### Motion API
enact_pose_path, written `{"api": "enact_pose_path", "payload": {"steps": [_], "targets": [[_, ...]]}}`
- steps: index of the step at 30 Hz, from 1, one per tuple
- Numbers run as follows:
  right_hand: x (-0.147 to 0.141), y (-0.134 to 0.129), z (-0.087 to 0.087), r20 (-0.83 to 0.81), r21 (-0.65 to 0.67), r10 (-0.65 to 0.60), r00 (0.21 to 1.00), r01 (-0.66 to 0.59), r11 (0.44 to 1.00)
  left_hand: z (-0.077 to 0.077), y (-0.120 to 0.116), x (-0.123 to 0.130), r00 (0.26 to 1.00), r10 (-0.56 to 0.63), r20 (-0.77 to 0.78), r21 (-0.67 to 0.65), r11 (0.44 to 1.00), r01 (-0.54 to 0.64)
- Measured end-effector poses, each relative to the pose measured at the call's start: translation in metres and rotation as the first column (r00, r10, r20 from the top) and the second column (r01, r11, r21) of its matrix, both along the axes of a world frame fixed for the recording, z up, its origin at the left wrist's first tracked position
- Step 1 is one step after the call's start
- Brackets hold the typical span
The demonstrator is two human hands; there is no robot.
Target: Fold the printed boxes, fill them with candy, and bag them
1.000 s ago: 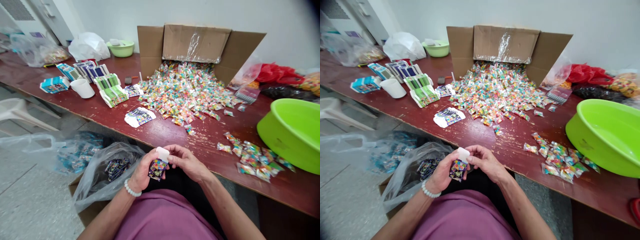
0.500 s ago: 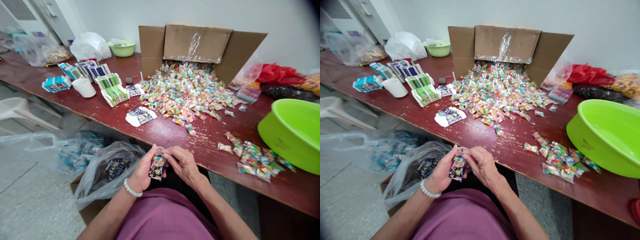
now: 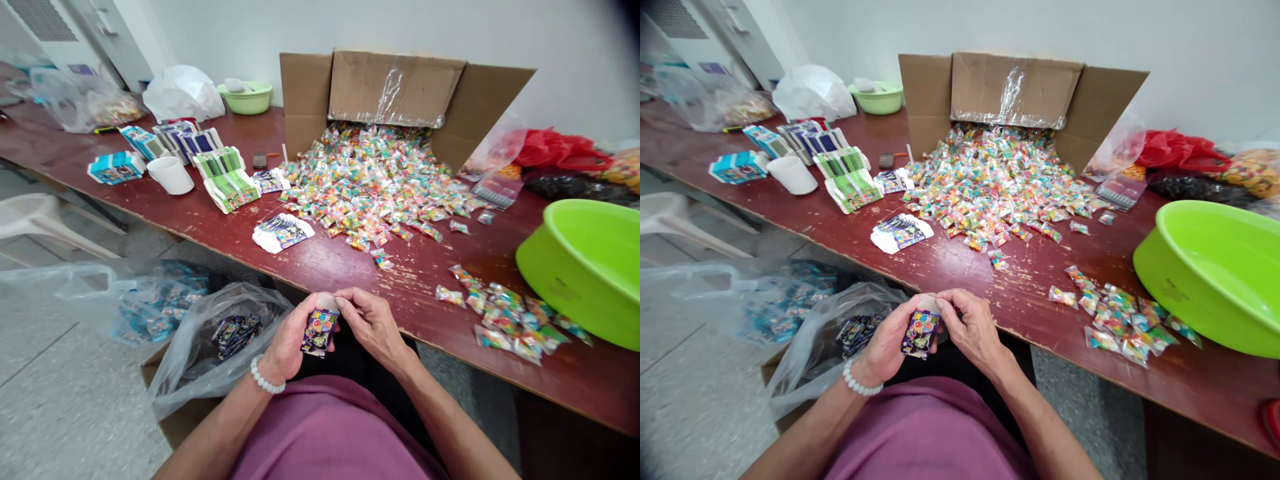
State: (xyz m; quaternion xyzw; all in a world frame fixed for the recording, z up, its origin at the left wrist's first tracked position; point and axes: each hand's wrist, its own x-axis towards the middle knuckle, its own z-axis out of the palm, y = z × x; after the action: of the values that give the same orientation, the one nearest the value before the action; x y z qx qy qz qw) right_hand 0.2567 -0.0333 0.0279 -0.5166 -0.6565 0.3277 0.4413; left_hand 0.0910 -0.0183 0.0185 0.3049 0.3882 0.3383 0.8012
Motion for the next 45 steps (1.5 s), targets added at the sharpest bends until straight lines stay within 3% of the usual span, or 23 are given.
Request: {"api": "enact_pose_path", "payload": {"steps": [6, 12, 18, 23, 29, 33, 37, 41, 45], "targets": [[-0.001, -0.001, -0.005, -0.145, -0.066, 0.100, 0.984, -0.110, 0.992, 0.002, 0.001, 0.003, 0.992, 0.069, 0.101, -0.065, 0.996, -0.062], [0.004, 0.003, -0.008, -0.200, -0.087, 0.158, 0.967, -0.179, 0.980, 0.004, 0.001, 0.002, 0.997, 0.051, -0.060, 0.008, 0.999, -0.050], [0.002, 0.005, -0.009, -0.312, -0.257, 0.119, 0.943, -0.204, 0.945, -0.001, -0.003, 0.000, 0.991, 0.028, -0.130, 0.106, 0.994, -0.015], [-0.002, 0.005, -0.006, -0.357, -0.222, 0.170, 0.918, -0.260, 0.940, -0.003, -0.003, 0.000, 0.997, -0.050, -0.057, 0.020, 0.998, 0.051], [-0.003, 0.008, -0.003, -0.516, -0.348, 0.127, 0.847, -0.343, 0.872, -0.007, -0.004, 0.000, 0.992, -0.079, -0.096, -0.020, 0.997, 0.078], [-0.004, 0.004, -0.003, -0.274, -0.228, 0.148, 0.950, -0.214, 0.950, -0.008, -0.003, 0.001, 0.992, -0.019, -0.126, -0.085, 0.996, 0.009], [-0.012, -0.009, -0.014, -0.059, -0.023, 0.156, 0.986, -0.158, 0.987, -0.009, 0.002, 0.002, 0.998, 0.057, 0.035, -0.146, 0.988, -0.051], [-0.025, -0.022, -0.029, 0.159, 0.080, 0.110, 0.981, -0.124, 0.989, -0.010, 0.006, -0.001, 0.983, 0.173, 0.055, -0.190, 0.969, -0.160], [-0.031, -0.021, -0.027, 0.371, 0.112, 0.112, 0.922, -0.164, 0.980, -0.012, 0.005, -0.005, 0.973, 0.226, 0.041, -0.157, 0.964, -0.217]]}}
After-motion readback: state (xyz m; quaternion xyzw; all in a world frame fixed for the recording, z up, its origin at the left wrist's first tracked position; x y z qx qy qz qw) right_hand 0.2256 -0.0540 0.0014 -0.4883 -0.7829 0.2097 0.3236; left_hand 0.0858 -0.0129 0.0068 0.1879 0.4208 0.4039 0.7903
